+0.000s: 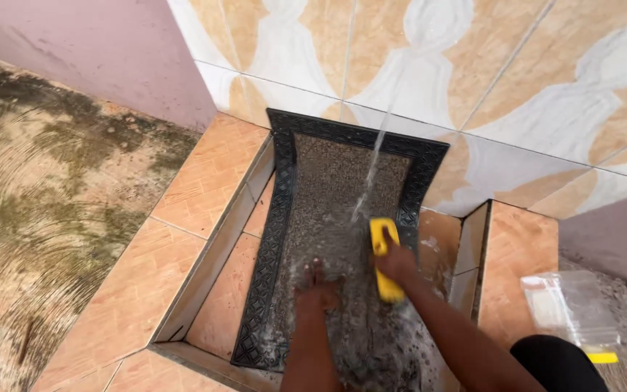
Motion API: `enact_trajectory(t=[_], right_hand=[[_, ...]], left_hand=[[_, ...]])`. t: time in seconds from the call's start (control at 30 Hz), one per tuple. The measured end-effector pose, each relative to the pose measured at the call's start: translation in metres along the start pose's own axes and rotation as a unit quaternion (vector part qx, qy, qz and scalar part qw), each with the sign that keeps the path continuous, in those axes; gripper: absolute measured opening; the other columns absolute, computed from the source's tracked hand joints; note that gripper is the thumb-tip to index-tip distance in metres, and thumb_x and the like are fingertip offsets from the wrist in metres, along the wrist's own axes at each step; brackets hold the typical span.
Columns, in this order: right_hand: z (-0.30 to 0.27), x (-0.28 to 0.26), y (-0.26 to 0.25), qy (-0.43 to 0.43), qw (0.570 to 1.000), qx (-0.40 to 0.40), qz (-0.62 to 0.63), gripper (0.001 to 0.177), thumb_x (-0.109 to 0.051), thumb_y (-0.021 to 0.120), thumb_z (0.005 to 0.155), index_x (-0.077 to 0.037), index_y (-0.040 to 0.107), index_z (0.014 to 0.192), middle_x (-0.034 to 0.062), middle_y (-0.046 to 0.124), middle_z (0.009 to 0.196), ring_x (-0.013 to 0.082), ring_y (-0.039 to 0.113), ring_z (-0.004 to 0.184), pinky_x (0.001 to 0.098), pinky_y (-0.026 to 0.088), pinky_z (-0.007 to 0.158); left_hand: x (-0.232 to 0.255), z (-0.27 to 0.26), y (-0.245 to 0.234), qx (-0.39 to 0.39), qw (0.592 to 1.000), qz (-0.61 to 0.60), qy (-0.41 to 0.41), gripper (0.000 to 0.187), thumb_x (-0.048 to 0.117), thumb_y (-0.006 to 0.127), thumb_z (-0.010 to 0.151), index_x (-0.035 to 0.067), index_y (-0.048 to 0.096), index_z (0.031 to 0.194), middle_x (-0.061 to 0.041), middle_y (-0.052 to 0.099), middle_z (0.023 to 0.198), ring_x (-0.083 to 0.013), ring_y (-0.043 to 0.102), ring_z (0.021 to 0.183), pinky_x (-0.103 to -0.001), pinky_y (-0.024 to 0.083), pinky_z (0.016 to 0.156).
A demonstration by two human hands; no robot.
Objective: Washing and scrubbing a floor mat with water and a brush.
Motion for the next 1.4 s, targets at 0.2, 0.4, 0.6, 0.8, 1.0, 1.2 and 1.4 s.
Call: enact_trajectory(t=[0.2,0.4,0.6,0.8,1.0,1.2,1.4], right_hand=[[0.045,-0.018,-0.007,0.076,0.993,-0.086,-0.009,0.115,-0.061,0.075,0.075,-0.025,0.014,0.166,0.0304,0.07,0.111,0.0452,0.07,0.101,0.049,0.057,0.091],[-0.01,-0.003,0.018,0.025,0.999,-0.006,-0.022,0.107,-0.055,0.072,0.082,-0.028,0.013,0.166,0.0286,0.069,0.103,0.0423,0.07,0.086,0.0502,0.058,0.078],[-0.272,-0.037,0.079,0.062,0.997,-0.055,-0.003,0.095,-0.044,0.063,0.093,-0.028,0.007,0.168,0.0219,0.066,0.086,0.0206,0.055,0.054,0.0383,0.049,0.048],[-0.249,-0.061,-0.012,0.148,0.972,-0.181,0.027,0.095,-0.056,0.069,0.089,-0.032,0.018,0.165,0.0154,0.071,0.087,0.0216,0.064,0.065,0.0408,0.06,0.066],[-0.014,0.003,-0.032,0.04,0.997,0.026,-0.056,0.099,-0.063,0.059,0.091,-0.023,0.005,0.165,0.0118,0.073,0.066,0.0295,0.071,0.064,0.0542,0.052,0.088],[-0.039,0.055,0.022,0.062,0.997,-0.051,-0.008,0.118,-0.058,0.069,0.085,-0.023,-0.011,0.164,0.0203,0.068,0.085,0.0393,0.067,0.071,0.0514,0.057,0.066],[-0.248,0.028,0.064,0.115,0.986,-0.109,0.048,0.109,-0.054,0.072,0.086,-0.022,0.002,0.164,0.0206,0.072,0.08,0.0336,0.067,0.065,0.048,0.058,0.066]], left_hand=[[0.008,-0.037,-0.008,-0.001,0.998,0.051,-0.025,0.085,0.069,0.058,0.094,0.049,0.014,0.164,-0.007,-0.04,0.165,-0.0349,-0.035,0.153,-0.076,0.0,0.12],[-0.001,-0.02,-0.001,0.034,0.999,0.009,0.004,0.083,0.07,0.056,0.094,0.044,0.02,0.164,-0.004,-0.048,0.162,-0.0311,-0.047,0.147,-0.075,-0.017,0.116],[-0.008,0.003,0.006,0.029,1.0,-0.002,0.001,0.071,0.058,0.052,0.101,0.048,0.02,0.164,-0.004,-0.048,0.162,-0.0314,-0.05,0.145,-0.078,-0.021,0.113],[-0.001,-0.01,-0.007,0.025,1.0,-0.016,-0.002,0.073,0.061,0.053,0.099,0.054,0.016,0.162,-0.002,-0.044,0.163,-0.0316,-0.046,0.147,-0.079,-0.017,0.114],[0.005,-0.008,-0.007,0.012,1.0,-0.008,-0.027,0.074,0.061,0.055,0.099,0.056,0.016,0.161,-0.001,-0.039,0.166,-0.0323,-0.041,0.151,-0.079,-0.008,0.118],[0.01,-0.005,-0.013,0.002,0.999,0.001,-0.049,0.074,0.061,0.052,0.1,0.051,0.016,0.163,-0.002,-0.04,0.166,-0.0361,-0.038,0.151,-0.081,-0.001,0.117],[0.012,-0.016,-0.009,-0.002,0.998,0.022,-0.06,0.074,0.06,0.056,0.1,0.049,0.019,0.163,-0.003,-0.042,0.166,-0.0365,-0.037,0.153,-0.08,-0.001,0.117]])
Point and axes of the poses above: each hand's wrist, its own z-axis towards the middle knuckle, its own y-axis out of the palm, x = y × z, the point moved 9 cm from there along z, towards the middle knuckle
